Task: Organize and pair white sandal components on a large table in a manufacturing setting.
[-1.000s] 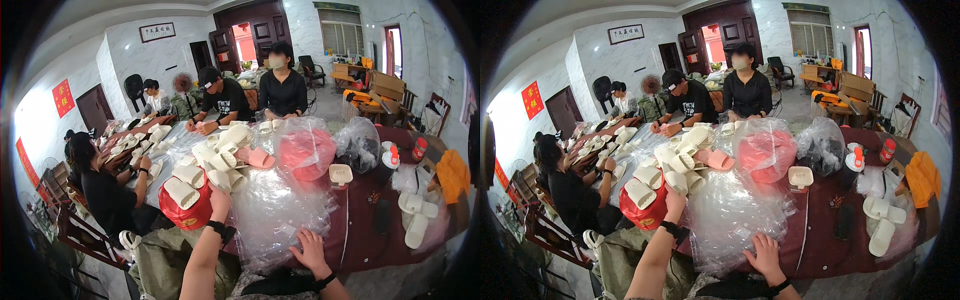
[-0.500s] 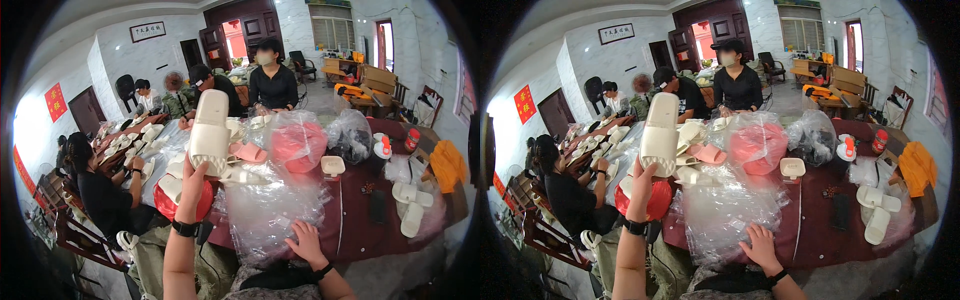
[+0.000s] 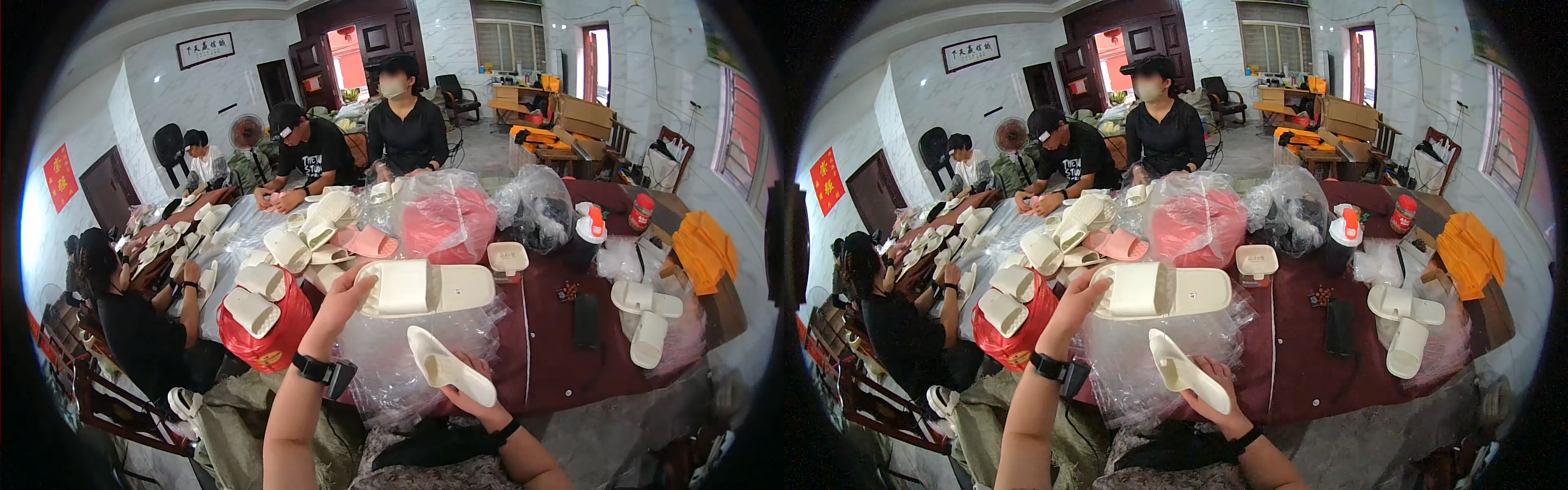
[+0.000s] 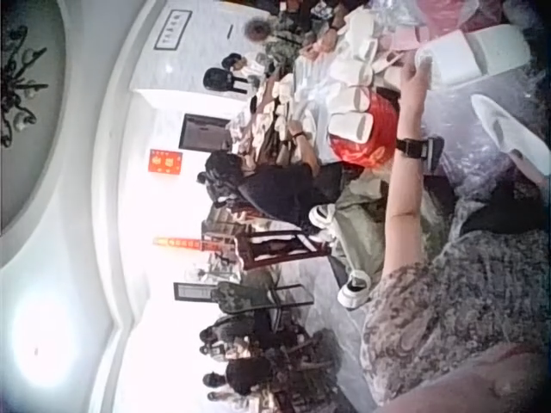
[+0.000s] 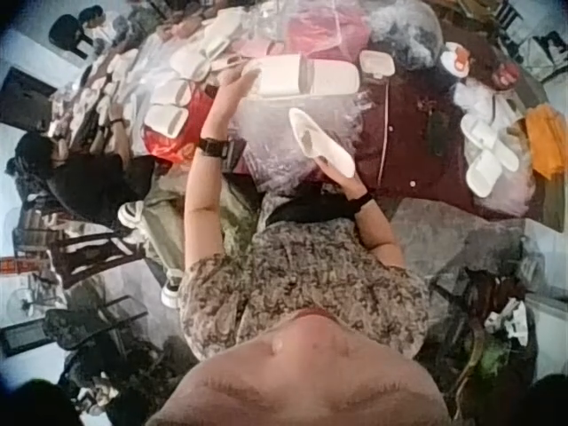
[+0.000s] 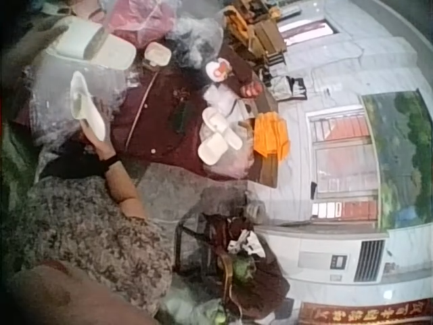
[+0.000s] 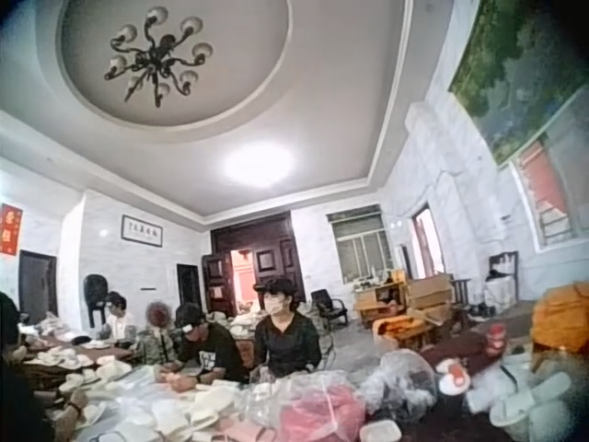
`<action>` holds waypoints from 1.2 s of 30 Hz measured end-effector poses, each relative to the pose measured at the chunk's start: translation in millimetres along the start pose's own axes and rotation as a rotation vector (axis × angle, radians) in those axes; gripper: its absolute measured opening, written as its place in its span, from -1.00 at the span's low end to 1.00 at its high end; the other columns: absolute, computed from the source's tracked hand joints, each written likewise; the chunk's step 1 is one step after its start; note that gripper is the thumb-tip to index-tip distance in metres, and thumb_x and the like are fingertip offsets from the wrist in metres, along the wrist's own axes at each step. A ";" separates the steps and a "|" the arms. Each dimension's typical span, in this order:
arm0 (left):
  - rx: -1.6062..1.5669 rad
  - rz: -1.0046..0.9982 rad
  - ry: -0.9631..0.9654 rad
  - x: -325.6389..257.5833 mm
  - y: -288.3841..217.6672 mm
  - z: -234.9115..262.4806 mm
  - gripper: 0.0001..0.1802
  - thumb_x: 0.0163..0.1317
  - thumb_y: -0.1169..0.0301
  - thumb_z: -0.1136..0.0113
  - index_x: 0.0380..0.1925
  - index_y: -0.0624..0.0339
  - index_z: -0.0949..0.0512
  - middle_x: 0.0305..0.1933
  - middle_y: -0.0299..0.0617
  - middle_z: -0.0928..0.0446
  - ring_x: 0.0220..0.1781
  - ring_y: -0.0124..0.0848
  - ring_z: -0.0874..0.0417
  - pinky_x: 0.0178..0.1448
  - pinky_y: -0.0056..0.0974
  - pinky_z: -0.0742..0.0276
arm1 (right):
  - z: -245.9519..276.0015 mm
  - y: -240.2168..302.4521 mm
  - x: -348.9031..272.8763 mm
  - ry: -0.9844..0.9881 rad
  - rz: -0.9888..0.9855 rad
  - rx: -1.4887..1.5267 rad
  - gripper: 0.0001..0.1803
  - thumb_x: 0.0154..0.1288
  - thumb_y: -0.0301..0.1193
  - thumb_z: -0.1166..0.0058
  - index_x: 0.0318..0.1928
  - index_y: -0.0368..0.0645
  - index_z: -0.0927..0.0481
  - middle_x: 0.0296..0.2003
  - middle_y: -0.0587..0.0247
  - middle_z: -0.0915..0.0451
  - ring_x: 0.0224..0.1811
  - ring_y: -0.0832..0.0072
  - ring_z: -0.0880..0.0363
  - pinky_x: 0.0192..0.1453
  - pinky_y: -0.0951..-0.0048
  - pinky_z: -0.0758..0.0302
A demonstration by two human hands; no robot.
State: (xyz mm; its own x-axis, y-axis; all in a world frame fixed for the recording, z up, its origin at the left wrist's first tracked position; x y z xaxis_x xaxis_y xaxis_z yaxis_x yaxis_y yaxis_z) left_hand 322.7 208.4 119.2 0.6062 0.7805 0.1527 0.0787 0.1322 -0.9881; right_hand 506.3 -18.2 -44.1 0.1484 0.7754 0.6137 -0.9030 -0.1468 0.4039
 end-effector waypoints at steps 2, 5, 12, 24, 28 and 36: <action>-0.004 -0.004 -0.041 14.3 35.1 18.0 -0.57 0.46 0.32 -0.15 0.26 0.26 -0.51 0.01 -0.33 -0.64 -0.04 -0.58 -0.62 0.04 -0.42 -0.53 | 2.4 2.2 0.8 0.009 0.089 -0.013 -0.34 0.16 -0.15 -0.36 0.23 -0.15 -0.50 0.17 0.19 -0.51 0.22 0.19 -0.47 0.22 0.18 -0.40; -0.081 0.072 -0.089 32.8 67.5 29.2 -0.54 0.44 0.23 -0.19 0.25 0.20 -0.53 -0.10 -0.39 -0.65 -0.18 -0.63 -0.62 -0.16 -0.44 -0.54 | -26.2 -15.4 -15.7 -0.001 -0.006 0.203 -0.32 0.23 -0.11 -0.33 0.27 -0.18 -0.49 0.13 0.15 -0.60 0.20 0.22 -0.55 0.28 0.19 -0.40; 0.327 0.272 -0.103 50.4 110.8 17.5 -0.31 0.33 -0.02 -0.28 0.29 0.23 -0.48 -0.15 -0.23 -0.70 -0.22 -0.44 -0.68 -0.20 -0.31 -0.59 | -41.8 -28.7 -21.8 0.123 -0.033 0.258 -0.52 0.22 -0.18 -0.35 0.13 -0.05 -0.65 0.06 0.28 -0.71 0.14 0.26 -0.65 0.22 0.21 -0.52; 1.101 -0.136 -0.102 -143.1 152.0 -48.6 0.13 0.10 -0.25 -0.35 0.40 0.43 -0.24 0.49 0.38 -0.16 0.54 0.27 -0.15 0.53 0.15 -0.16 | -16.5 -11.4 -6.1 0.121 0.008 0.257 -0.52 0.19 -0.22 -0.41 0.10 -0.11 -0.68 0.02 0.16 -0.71 0.09 0.16 -0.66 0.24 0.20 -0.50; 1.171 -0.222 -0.119 -150.7 167.9 -42.2 0.16 0.08 -0.39 -0.24 0.40 0.40 -0.30 0.54 0.34 -0.10 0.59 0.22 -0.09 0.58 0.14 -0.07 | 24.5 2.6 13.6 0.287 0.089 0.393 -0.42 0.17 -0.18 -0.44 0.16 -0.14 -0.64 0.08 0.09 -0.68 0.13 0.15 -0.63 0.29 0.19 -0.46; 1.133 -0.205 -0.144 -151.9 168.8 -47.2 0.15 0.07 -0.38 -0.27 0.40 0.36 -0.30 0.54 0.31 -0.11 0.59 0.19 -0.09 0.59 0.10 -0.08 | 28.0 -33.4 -6.3 0.288 -0.861 1.420 -0.57 0.59 -0.15 0.15 0.20 -0.20 -0.48 -0.28 0.17 -0.68 -0.37 0.57 -0.56 -0.38 0.54 -0.36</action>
State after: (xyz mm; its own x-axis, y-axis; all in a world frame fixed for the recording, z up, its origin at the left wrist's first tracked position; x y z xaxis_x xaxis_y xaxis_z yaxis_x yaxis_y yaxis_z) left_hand 281.2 83.3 -71.7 0.5629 0.7335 0.3809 -0.6327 0.6789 -0.3725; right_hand 546.8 -35.3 -42.4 0.1518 0.9745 -0.1654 0.4715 0.0757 0.8786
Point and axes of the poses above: each hand's wrist, its own x-axis towards the middle knuckle, its own z-axis out of the back of the hand, y = z × x, the point moved 2 cm from there along x, towards the middle knuckle
